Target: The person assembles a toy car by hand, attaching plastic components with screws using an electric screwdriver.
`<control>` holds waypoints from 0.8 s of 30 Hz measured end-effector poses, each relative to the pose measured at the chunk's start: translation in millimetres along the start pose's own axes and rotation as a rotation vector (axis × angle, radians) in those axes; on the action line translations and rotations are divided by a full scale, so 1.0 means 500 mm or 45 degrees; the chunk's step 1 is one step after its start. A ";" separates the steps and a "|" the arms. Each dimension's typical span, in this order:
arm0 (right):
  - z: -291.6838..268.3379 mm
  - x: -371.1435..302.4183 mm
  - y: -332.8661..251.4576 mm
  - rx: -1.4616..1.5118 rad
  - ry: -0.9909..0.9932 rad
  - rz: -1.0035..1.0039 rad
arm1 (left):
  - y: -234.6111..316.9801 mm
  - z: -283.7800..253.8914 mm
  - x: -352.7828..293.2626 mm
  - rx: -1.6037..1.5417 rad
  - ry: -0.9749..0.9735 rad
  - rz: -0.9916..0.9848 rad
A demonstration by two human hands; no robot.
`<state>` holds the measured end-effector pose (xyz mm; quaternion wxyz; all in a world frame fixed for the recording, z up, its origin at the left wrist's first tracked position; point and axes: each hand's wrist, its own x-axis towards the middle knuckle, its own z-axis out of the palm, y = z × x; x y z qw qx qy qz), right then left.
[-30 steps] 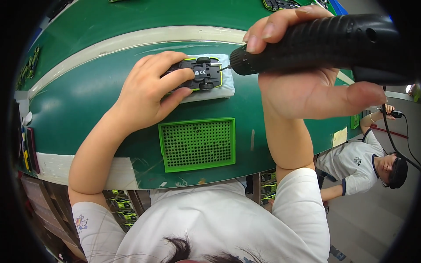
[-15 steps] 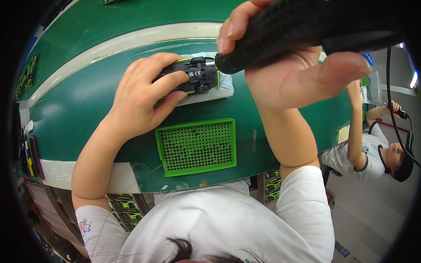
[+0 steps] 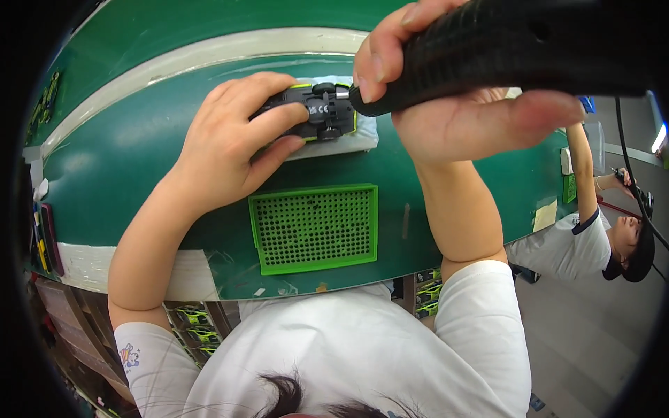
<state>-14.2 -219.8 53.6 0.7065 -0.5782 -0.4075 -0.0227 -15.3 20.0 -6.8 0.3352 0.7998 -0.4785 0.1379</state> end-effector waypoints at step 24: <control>0.212 -0.007 0.015 0.255 0.091 -0.022 | -0.028 0.035 0.001 0.070 0.126 0.071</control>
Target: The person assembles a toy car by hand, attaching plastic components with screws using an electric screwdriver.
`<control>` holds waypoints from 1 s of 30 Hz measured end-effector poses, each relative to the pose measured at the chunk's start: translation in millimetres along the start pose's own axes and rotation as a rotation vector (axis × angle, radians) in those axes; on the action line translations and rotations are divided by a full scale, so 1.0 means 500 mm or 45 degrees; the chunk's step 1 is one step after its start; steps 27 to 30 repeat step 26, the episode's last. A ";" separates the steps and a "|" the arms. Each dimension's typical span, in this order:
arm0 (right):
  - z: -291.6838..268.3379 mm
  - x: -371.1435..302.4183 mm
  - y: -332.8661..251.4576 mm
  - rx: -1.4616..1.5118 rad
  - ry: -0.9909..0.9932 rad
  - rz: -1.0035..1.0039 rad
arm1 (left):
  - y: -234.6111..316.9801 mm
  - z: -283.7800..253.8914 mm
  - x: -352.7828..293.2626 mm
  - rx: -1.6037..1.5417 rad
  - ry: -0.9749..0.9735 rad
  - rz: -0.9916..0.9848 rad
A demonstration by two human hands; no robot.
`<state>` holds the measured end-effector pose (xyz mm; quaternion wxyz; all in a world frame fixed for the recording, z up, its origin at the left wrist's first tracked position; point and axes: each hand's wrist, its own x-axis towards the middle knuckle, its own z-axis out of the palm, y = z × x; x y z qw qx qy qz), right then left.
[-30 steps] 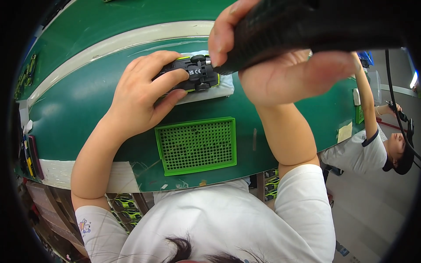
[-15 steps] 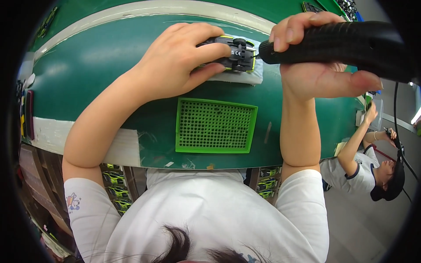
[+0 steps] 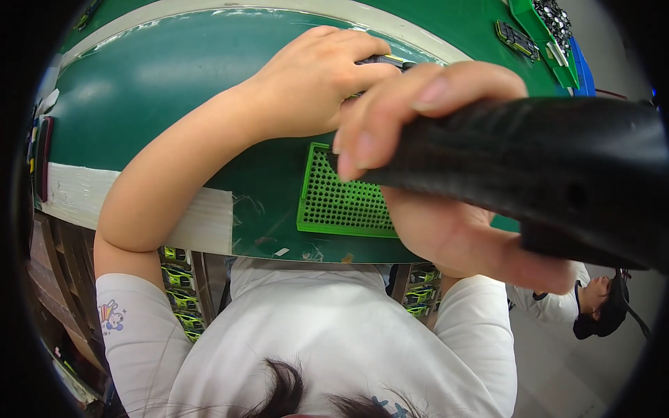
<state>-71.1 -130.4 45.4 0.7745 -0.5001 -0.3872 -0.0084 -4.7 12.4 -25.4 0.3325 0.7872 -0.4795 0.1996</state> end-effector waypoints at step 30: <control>-0.006 -0.021 0.050 -0.101 -0.104 0.013 | 0.003 -0.015 0.003 -0.018 -0.298 -0.106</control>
